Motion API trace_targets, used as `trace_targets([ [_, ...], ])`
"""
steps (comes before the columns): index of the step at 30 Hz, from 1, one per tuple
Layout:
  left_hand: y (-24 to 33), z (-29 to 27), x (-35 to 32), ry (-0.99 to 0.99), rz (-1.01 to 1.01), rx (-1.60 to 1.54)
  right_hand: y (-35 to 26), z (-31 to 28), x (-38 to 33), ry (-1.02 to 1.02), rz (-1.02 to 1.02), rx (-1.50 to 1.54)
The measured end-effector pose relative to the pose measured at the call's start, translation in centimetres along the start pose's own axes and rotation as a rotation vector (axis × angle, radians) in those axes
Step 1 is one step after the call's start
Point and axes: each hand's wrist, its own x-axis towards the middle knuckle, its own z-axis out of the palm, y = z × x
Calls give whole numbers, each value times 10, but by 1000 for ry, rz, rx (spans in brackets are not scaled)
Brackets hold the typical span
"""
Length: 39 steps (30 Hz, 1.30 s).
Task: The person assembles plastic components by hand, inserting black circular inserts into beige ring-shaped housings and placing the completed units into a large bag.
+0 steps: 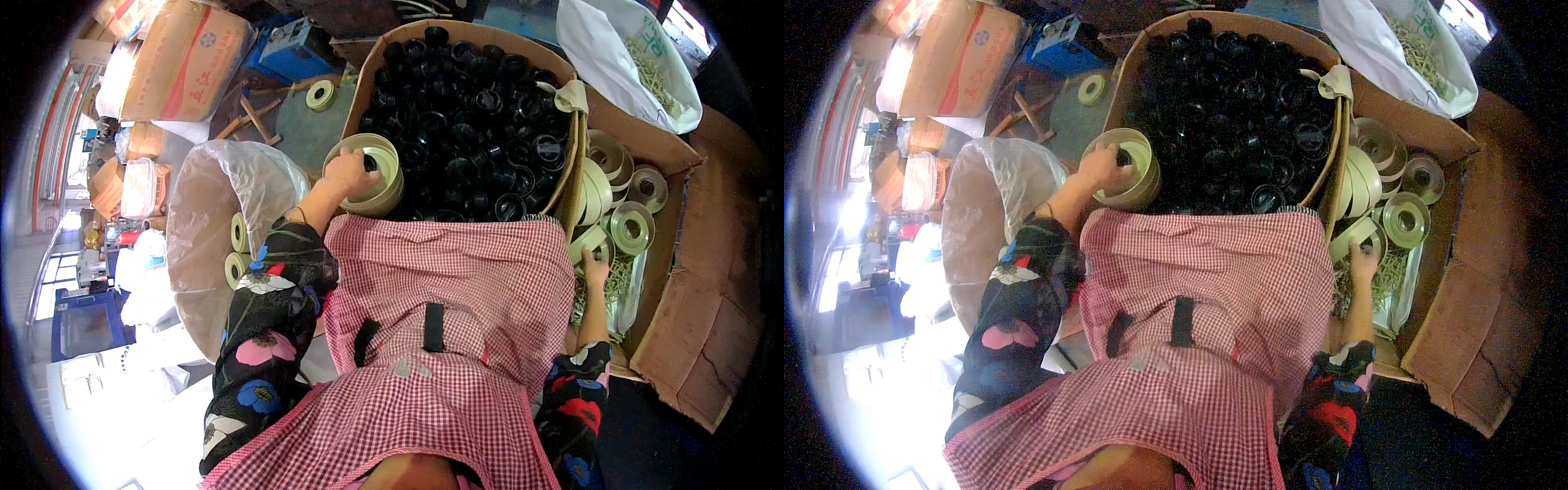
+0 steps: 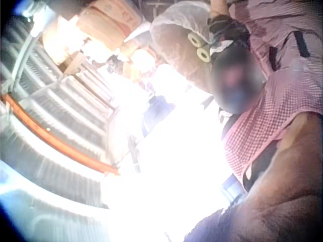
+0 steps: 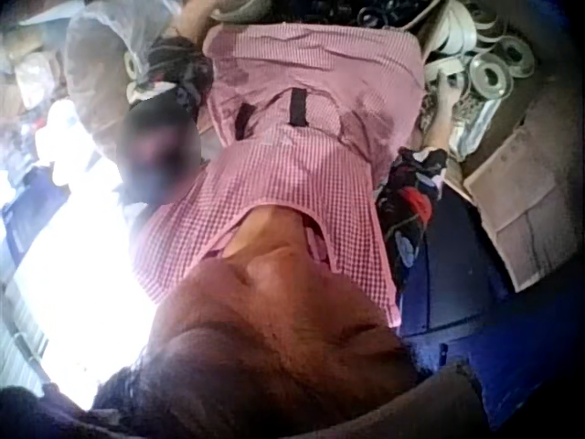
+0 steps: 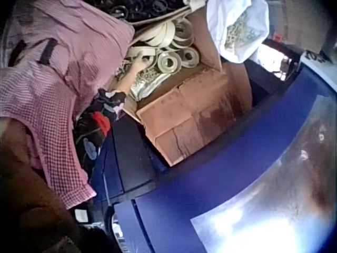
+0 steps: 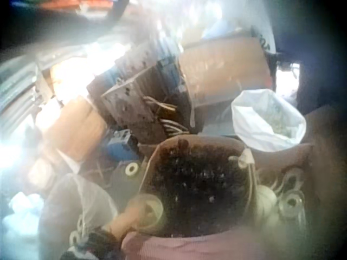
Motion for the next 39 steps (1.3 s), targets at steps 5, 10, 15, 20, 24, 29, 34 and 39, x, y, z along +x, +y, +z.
trace_targets([
  [5, 8, 4, -11, 140, -9, 83, -24, 14, -20, 146, -147, 495],
  [10, 83, 9, -29, 427, 526, -123, -10, -9, -7, 82, -299, 311],
  [15, 161, 56, 7, 450, 372, -565, 49, 21, 54, -277, -248, -15],
  [20, 162, 83, 3, 436, 392, -284, -6, 54, 6, -609, 476, 864],
  [24, 166, 82, -6, 554, 499, -286, -7, 65, 3, -447, 364, 698],
  [29, 192, 54, -11, 432, 554, -328, 29, 31, 43, -143, 44, 13],
  [34, 170, 85, -22, 266, 318, -776, 11, -47, -4, 187, -31, 948],
  [39, 145, 88, -54, 252, 389, -1149, -83, -150, -62, 67, 11, 1328],
])
